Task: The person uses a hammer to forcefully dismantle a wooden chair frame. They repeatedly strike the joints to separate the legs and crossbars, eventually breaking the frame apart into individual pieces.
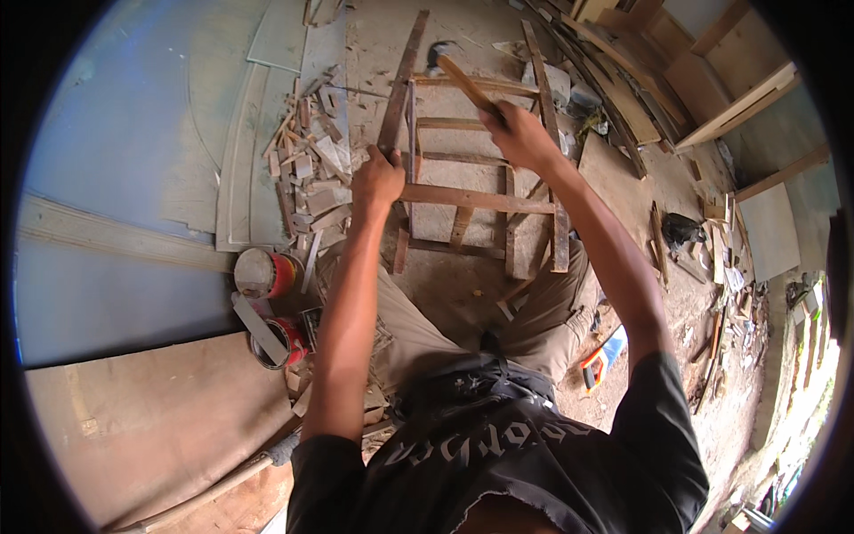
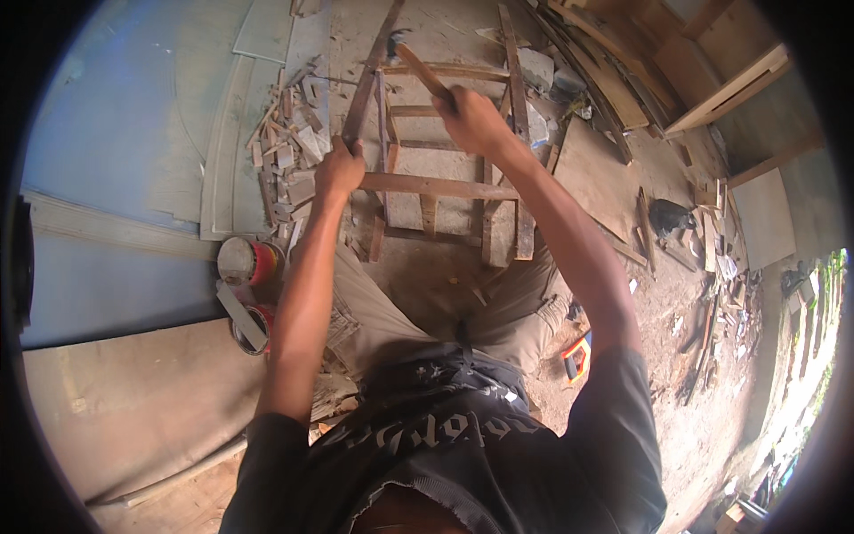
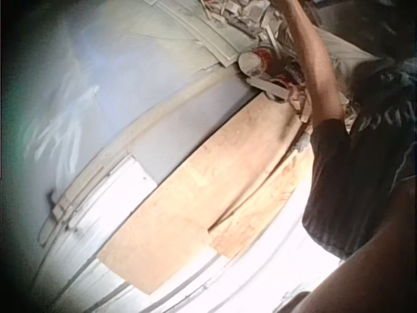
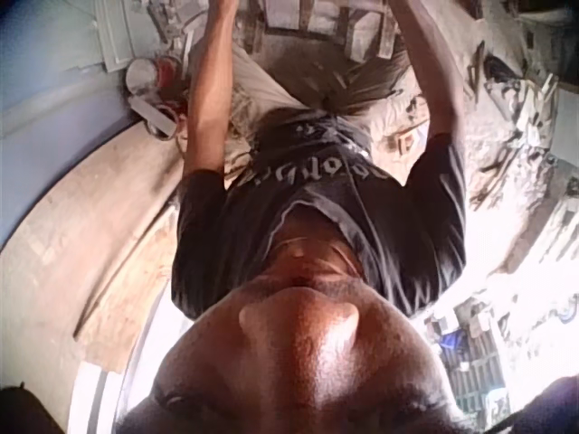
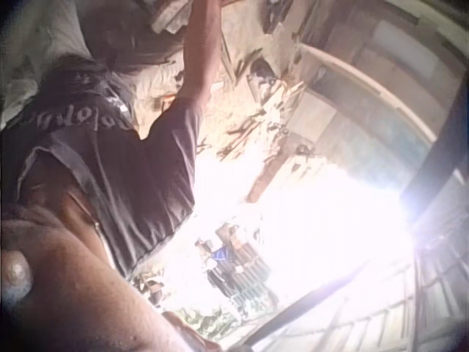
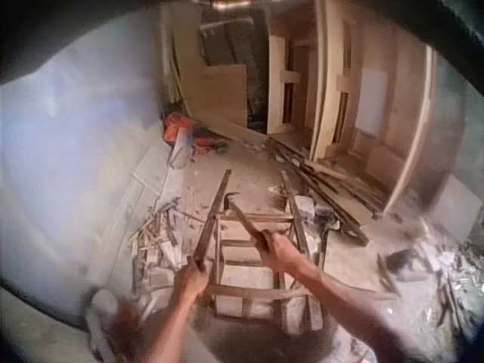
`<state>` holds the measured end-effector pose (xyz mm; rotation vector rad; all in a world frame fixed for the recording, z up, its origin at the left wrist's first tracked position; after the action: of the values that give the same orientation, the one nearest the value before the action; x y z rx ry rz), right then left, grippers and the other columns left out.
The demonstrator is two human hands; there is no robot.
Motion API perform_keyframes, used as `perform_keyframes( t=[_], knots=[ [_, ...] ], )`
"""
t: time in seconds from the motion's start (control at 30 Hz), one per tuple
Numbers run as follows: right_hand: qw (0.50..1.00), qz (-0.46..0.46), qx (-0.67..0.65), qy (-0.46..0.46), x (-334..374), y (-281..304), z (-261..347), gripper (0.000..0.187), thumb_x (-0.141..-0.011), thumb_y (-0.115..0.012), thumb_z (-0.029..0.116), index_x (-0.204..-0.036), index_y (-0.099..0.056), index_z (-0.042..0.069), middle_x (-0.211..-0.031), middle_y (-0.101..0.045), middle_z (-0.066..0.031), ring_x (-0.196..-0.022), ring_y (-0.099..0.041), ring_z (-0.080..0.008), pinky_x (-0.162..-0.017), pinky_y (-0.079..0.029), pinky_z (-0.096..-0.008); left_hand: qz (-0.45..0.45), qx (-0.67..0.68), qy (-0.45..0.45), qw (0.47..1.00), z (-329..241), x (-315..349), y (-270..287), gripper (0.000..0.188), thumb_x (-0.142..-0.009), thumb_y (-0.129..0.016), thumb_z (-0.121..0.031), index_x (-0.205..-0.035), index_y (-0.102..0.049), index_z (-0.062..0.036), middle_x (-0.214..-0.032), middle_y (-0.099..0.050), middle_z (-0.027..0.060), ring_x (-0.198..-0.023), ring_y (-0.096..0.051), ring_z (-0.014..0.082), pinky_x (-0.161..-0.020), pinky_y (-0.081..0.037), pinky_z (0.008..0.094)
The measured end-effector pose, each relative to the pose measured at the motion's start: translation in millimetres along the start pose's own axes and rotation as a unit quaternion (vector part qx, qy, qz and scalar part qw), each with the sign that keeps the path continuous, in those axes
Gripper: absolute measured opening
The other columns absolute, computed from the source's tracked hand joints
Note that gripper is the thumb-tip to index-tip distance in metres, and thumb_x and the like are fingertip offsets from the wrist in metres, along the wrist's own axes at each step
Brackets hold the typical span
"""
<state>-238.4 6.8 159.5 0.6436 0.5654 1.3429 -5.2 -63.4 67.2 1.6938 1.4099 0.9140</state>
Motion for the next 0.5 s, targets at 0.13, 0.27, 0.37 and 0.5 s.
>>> perform_keyframes(
  t=[0.13,0.27,0.37,0.5],
  knots=[
    [0.971,-0.195,-0.001,0.138,-82.8,-36.1,19.2,0.033,-0.097,-0.047,0.032,-0.098,-0.052,0.000,-0.072,-0.061,-0.0275,-0.067,-0.060,-0.0465,-0.057,-0.046,-0.0517,-0.016,-0.017,0.008,1.000,-6.8,-2.0,0.8,0.048,-0.094,-0.041,-0.041,-0.115,-0.043,0.0021,-0.095,-0.063,0.0315,-0.093,-0.062,0.0467,-0.083,-0.049,0.0524],
    [0.980,-0.078,0.158,0.090,-123.3,-74.5,-4.2,0.030,-0.095,-0.045,0.026,-0.102,-0.049,-0.002,-0.076,-0.060,-0.0332,-0.075,-0.061,-0.0503,-0.065,-0.051,-0.0532,-0.013,-0.017,-0.004,1.000,-16.8,-0.1,2.3,0.048,-0.095,-0.041,-0.040,-0.114,-0.042,0.0031,-0.092,-0.064,0.0302,-0.090,-0.063,0.0464,-0.081,-0.050,0.0521],
    [0.996,0.070,0.021,-0.050,-124.9,-74.5,9.7,0.038,-0.093,-0.047,0.026,-0.108,-0.045,-0.009,-0.076,-0.063,-0.0304,-0.073,-0.065,-0.0463,-0.065,-0.054,-0.0487,-0.003,-0.013,0.011,1.000,-1.0,0.7,2.1,0.049,-0.095,-0.041,-0.040,-0.117,-0.042,0.0041,-0.095,-0.063,0.0332,-0.093,-0.061,0.0481,-0.084,-0.048,0.0530],
    [0.980,-0.127,0.147,0.046,-117.5,-72.5,-10.1,0.036,-0.090,-0.046,0.020,-0.102,-0.054,-0.013,-0.077,-0.064,-0.0296,-0.071,-0.067,-0.0408,-0.064,-0.055,-0.0464,0.009,-0.001,0.010,1.000,-19.0,-1.4,2.9,0.049,-0.095,-0.041,-0.040,-0.116,-0.041,0.0044,-0.093,-0.062,0.0339,-0.093,-0.061,0.0484,-0.083,-0.048,0.0535]
  ],
)
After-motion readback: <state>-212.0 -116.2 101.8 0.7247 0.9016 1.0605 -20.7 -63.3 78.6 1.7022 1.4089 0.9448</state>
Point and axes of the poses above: each hand's wrist, its own x-axis away from the middle knuckle, its own y-axis out of the back of the hand, z = x × y, the point moved 4 cm from there along -x, towards the middle knuckle
